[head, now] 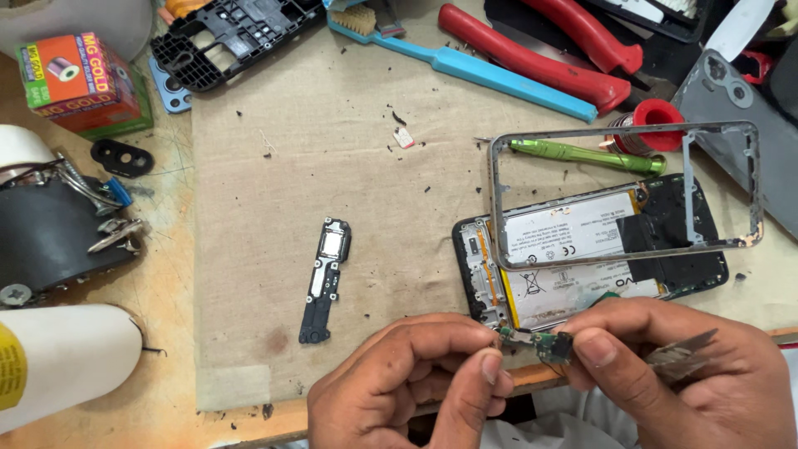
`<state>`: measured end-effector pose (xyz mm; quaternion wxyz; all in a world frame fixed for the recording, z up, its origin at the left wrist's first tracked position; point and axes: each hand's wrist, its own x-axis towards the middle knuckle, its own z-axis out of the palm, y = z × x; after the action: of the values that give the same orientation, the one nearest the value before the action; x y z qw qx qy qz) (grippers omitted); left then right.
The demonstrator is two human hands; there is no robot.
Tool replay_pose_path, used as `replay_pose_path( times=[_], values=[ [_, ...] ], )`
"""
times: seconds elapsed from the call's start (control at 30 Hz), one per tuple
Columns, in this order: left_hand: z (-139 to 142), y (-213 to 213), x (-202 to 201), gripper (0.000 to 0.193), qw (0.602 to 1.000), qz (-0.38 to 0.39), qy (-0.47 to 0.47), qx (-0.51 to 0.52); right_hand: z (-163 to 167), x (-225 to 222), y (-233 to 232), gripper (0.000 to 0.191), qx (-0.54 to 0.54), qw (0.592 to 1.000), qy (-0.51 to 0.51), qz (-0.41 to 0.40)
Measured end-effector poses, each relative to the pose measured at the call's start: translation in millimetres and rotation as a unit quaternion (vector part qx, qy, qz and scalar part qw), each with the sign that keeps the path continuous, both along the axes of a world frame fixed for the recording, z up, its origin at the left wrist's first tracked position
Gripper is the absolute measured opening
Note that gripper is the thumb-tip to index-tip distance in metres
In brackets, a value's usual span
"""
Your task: The person disassembles a smartphone on a cluttered repair bench, lifting off the frame and back cover to expose the battery and internal boards. They use tweezers to pry and reposition a small internal component near the battery, working on the connector area and handling the small board with their fingers.
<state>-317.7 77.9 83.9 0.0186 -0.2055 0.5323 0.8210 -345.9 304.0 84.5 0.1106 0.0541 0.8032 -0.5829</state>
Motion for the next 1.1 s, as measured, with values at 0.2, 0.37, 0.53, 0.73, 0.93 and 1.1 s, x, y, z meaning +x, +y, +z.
replay_pose_path(
  times=[0.2,0.37,0.53,0.73,0.93,1.1],
  values=[
    [0,1,3,0.013,1.000,0.009,-0.021,0.007,8,-1,-8,0.016,-0.006,1.000,-0.010,-0.014],
    [2,2,3,0.010,0.999,0.012,0.036,0.021,8,4,-15,0.015,0.035,0.998,0.046,-0.009],
    [6,-1,3,0.010,0.996,-0.003,0.095,0.002,11,9,-17,0.011,0.031,0.989,0.137,0.050],
    [12,-4,3,0.011,0.999,-0.022,0.042,0.019,14,9,-15,0.011,-0.007,0.999,0.041,0.035],
    [14,3,8,0.012,1.000,-0.025,0.009,-0.001,21,3,-7,0.018,-0.042,0.997,-0.032,0.052],
    [14,3,9,0.011,1.000,-0.011,0.018,-0.018,24,1,-10,0.019,-0.033,0.996,-0.073,0.031]
  ],
)
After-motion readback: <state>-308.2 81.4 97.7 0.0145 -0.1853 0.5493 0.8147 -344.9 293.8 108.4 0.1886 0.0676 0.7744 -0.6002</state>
